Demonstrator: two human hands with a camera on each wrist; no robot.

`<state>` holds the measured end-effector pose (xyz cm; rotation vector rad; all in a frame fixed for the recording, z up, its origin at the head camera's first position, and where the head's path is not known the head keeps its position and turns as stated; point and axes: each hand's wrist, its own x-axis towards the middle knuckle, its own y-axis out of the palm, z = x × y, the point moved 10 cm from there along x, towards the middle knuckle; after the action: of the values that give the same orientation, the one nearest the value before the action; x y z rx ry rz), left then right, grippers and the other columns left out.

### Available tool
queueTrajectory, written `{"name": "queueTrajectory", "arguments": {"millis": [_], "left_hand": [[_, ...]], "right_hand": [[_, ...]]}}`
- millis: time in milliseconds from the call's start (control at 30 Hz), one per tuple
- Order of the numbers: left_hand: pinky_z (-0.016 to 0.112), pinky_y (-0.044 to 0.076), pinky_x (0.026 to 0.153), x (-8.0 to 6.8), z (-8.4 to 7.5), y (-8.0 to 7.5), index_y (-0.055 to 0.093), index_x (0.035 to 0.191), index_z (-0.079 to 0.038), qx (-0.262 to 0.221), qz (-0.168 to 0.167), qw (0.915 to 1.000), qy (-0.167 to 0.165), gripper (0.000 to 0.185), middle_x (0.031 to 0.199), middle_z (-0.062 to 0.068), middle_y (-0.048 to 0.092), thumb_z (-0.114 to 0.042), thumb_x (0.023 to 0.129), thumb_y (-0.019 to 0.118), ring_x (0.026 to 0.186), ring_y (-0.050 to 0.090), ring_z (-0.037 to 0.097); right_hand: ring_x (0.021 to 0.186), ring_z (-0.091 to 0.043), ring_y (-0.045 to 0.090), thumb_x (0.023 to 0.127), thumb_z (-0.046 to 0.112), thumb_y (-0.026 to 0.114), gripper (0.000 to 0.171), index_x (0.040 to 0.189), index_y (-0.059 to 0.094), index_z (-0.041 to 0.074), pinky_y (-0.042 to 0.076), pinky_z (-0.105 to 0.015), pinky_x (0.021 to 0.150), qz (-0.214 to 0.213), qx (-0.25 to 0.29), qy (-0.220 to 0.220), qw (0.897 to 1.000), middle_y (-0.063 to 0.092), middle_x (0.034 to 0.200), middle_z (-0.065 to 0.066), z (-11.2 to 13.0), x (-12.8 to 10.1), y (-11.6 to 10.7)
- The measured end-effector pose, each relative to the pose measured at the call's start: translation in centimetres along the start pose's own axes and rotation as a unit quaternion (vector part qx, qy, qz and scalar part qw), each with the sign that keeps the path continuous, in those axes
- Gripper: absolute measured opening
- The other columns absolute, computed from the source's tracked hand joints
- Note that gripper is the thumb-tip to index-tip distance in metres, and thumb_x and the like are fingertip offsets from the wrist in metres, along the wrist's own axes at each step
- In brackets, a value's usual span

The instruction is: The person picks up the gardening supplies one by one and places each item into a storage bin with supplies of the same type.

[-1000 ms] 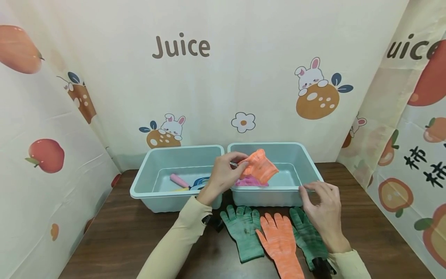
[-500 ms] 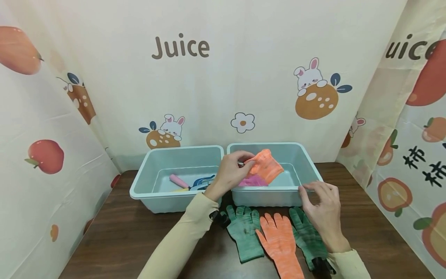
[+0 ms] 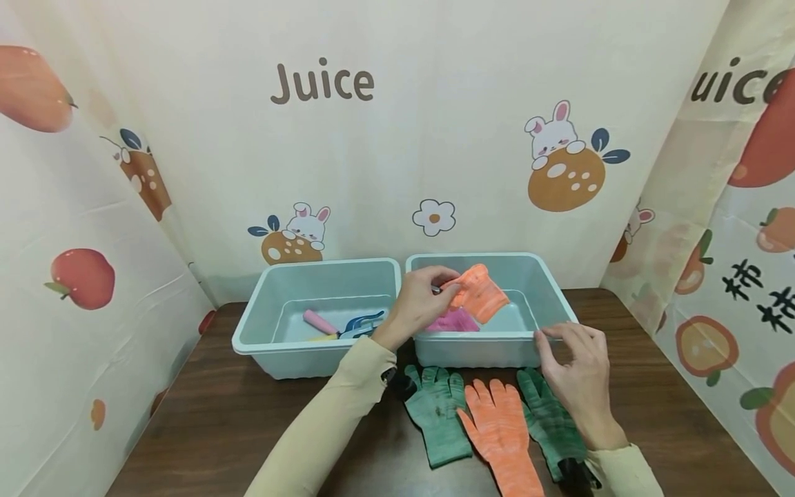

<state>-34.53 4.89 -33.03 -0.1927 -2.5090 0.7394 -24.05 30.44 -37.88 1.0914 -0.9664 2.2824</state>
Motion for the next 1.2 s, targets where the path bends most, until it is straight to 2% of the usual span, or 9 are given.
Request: {"name": "queueTrajectory", "arguments": {"millis": [267,567,833,1000,1200], "left_hand": [[0.014,0.052,0.07,0.9,0.7,0.5,0.081,0.115,-0.014,-0.007,0.003,0.9998,-0.02,0.019,0.104,0.001,0.082,-0.025,0.104,0.07,0.08,0.07,0.002],[0.017,0.054,0.07,0.6,2.2,1.3,0.081,0.115,-0.016,-0.001,0.016,0.9979,-0.063,0.018,0.104,-0.002,0.081,-0.025,0.105,0.069,0.081,0.068,0.003],[0.026,0.059,0.091,0.5,2.4,1.9,0.08,0.12,-0.016,0.015,0.04,0.9969,-0.067,0.021,0.114,-0.002,0.08,-0.024,0.105,0.067,0.103,0.075,0.012],[0.029,0.059,0.093,0.0,2.3,2.0,0.078,0.123,-0.018,0.025,0.056,0.9958,-0.068,0.021,0.117,-0.002,0.079,-0.025,0.107,0.066,0.108,0.074,0.013],[0.029,0.059,0.091,-0.2,1.4,2.5,0.078,0.124,-0.019,0.028,0.079,0.9947,-0.06,0.023,0.118,-0.003,0.079,-0.026,0.106,0.067,0.111,0.073,0.014]], "right_hand": [[0.11,0.009,0.042,0.086,0.005,0.08,0.013,0.097,0.079,-0.002,0.027,-0.017,0.1,0.019,0.0,0.014,1.0,0.073,0.098,-0.027,-0.3,0.0,0.2],[0.105,0.001,0.047,0.083,0.001,0.081,0.012,0.095,0.079,-0.002,0.029,-0.018,0.097,-0.011,0.003,-0.006,1.0,0.074,0.095,-0.024,0.4,0.0,-0.1],[0.109,0.008,0.042,0.085,0.003,0.081,0.012,0.096,0.079,-0.002,0.028,-0.018,0.097,0.006,0.002,0.011,1.0,0.073,0.097,-0.026,-0.3,-0.1,0.1],[0.109,0.008,0.043,0.085,0.003,0.081,0.012,0.096,0.079,-0.002,0.028,-0.018,0.099,0.011,0.002,0.013,1.0,0.073,0.098,-0.026,-0.2,-0.1,0.2],[0.109,0.006,0.043,0.086,0.004,0.081,0.013,0.096,0.079,-0.003,0.027,-0.018,0.1,0.015,0.0,0.01,1.0,0.073,0.097,-0.026,-0.2,0.0,0.1]]}}
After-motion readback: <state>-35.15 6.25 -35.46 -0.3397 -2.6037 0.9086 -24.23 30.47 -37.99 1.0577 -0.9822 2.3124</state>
